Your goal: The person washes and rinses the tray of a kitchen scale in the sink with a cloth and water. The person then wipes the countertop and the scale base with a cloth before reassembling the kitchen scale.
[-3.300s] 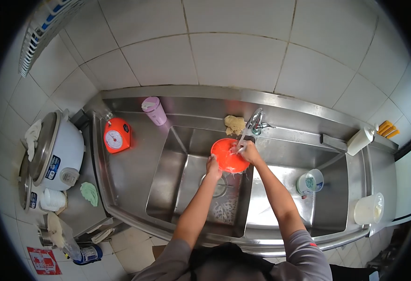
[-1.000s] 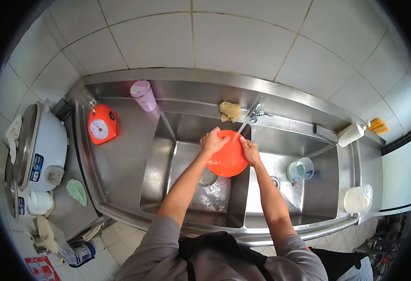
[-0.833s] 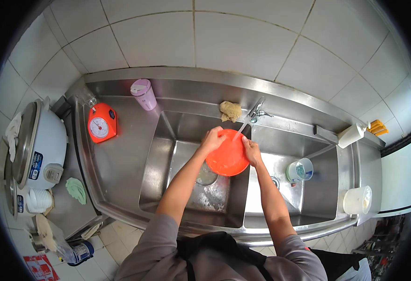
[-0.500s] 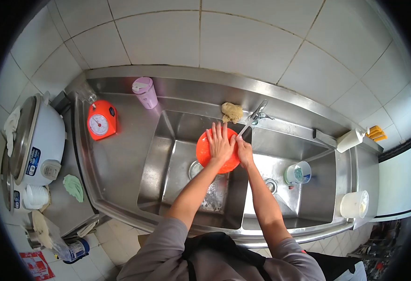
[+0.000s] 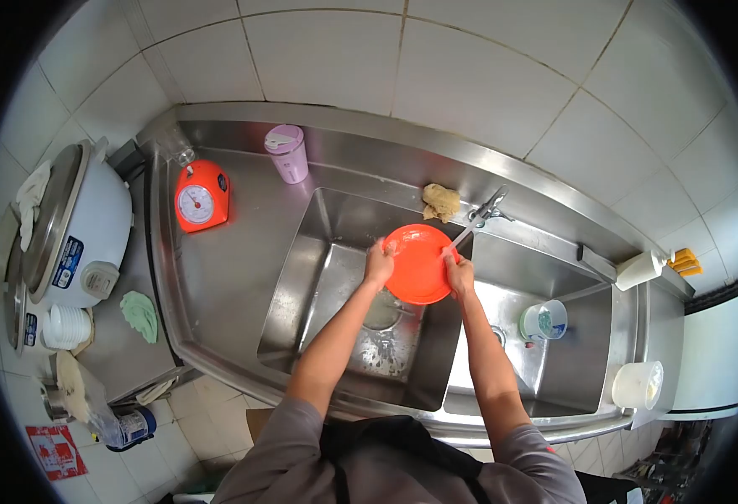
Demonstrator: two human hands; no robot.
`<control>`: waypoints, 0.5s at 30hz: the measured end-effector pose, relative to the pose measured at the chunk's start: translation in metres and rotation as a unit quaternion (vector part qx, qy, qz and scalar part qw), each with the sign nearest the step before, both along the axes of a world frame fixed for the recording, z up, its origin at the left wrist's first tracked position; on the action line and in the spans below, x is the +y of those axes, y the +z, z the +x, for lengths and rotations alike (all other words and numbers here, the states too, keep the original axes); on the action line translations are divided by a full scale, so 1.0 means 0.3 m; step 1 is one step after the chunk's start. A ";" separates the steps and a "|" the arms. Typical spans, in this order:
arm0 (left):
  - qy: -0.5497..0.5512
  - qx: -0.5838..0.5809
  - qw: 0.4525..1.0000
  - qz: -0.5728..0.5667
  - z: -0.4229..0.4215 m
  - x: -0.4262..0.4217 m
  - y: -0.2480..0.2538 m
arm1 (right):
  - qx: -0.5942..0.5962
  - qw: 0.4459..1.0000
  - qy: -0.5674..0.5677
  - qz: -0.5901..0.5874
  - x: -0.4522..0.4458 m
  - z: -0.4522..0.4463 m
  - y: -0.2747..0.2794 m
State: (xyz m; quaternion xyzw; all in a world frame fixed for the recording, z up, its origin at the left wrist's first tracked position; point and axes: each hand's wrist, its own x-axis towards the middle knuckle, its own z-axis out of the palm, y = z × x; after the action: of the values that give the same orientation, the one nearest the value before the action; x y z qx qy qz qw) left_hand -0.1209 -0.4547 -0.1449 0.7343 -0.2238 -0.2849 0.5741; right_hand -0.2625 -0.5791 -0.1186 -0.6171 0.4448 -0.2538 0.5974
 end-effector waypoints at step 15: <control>-0.070 0.219 0.968 -0.103 -0.042 0.074 0.063 | -0.001 0.990 0.050 -0.133 -0.015 0.044 0.193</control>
State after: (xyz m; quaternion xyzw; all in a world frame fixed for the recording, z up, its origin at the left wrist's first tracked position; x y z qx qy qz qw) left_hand -0.1336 -0.4323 -0.1258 0.5731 -0.1712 -0.4538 0.6605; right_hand -0.2493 -0.5836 -0.0606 -0.7124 0.3753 -0.2807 0.5224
